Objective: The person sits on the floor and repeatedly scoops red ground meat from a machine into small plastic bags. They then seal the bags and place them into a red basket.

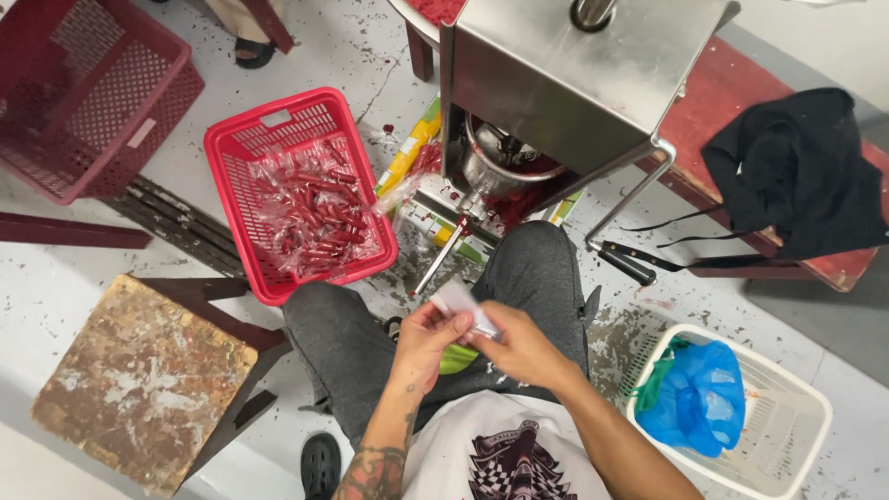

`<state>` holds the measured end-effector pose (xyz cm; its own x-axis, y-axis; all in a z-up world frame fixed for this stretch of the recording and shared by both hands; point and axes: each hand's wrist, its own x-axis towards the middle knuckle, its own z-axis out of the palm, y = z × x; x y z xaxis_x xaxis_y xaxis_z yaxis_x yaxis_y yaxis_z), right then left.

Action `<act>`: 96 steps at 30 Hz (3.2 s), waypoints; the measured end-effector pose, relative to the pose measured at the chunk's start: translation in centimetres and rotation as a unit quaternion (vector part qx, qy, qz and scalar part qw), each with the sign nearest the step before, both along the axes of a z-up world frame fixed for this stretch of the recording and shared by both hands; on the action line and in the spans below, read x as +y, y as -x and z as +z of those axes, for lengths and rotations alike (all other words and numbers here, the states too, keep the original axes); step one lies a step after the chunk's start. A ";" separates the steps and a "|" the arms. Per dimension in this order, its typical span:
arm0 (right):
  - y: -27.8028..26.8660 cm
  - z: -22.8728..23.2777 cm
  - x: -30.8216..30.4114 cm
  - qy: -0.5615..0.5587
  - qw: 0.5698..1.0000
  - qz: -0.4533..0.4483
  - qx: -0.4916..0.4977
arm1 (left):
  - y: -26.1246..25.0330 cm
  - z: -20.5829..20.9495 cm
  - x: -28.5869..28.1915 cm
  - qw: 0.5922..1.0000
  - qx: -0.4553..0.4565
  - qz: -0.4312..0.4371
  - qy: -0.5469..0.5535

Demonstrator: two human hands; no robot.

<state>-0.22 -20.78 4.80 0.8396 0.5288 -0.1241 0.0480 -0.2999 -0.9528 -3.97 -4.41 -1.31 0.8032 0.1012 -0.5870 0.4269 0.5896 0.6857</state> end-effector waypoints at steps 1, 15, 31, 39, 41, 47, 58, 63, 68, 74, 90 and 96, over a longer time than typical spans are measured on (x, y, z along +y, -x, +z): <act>0.0 0.0 -0.3 -0.001 1.000 0.000 0.002 | 0.3 -1.1 -0.1 1.000 0.002 0.000 -0.001; 1.1 -3.5 -0.5 -0.240 0.868 -0.227 0.372 | 0.9 -0.6 0.8 0.981 -0.072 -0.021 0.179; 1.3 -2.5 0.5 -0.207 0.886 -0.240 0.340 | -0.7 -1.3 -1.3 0.990 0.005 0.109 0.084; 1.6 -2.8 1.5 -0.235 0.864 -0.251 0.369 | -0.8 -0.2 2.3 0.990 -0.008 0.074 0.116; 1.5 -2.9 1.4 -0.229 0.861 -0.254 0.377 | -0.2 1.7 1.3 0.991 -0.046 0.029 0.118; 1.6 -3.6 1.2 -0.206 0.869 -0.265 0.365 | -0.1 -2.4 -0.2 0.998 -0.020 0.053 0.040; 2.1 -4.1 1.3 -0.190 0.877 -0.276 0.344 | 0.0 0.3 -0.3 0.997 -0.046 0.008 0.062; 2.4 -5.3 1.4 -0.188 0.882 -0.275 0.334 | -0.2 -2.8 -0.2 0.996 -0.043 0.053 0.053; 0.8 -5.3 -1.1 -0.099 0.893 -0.358 0.254 | -0.1 -1.2 2.1 0.994 -0.071 0.069 0.055; -1.6 -5.7 -4.7 -0.138 0.883 -0.379 0.240 | -2.2 -6.6 9.2 0.865 -0.054 -0.196 -0.459; -1.3 -7.6 -4.8 -0.179 0.891 -0.362 0.208 | -3.6 -14.8 11.2 0.612 -0.039 -0.490 -0.620; -0.6 -4.5 -5.3 -0.018 0.918 -0.380 0.117 | -4.2 -9.5 8.6 0.733 -0.064 -0.412 -0.537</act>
<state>0.42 -26.07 0.27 0.9205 -0.1904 -0.3411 -0.3681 -0.1306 -0.9206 0.21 4.19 -10.79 0.8933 -0.0999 -0.4383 0.2264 -0.7423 0.6306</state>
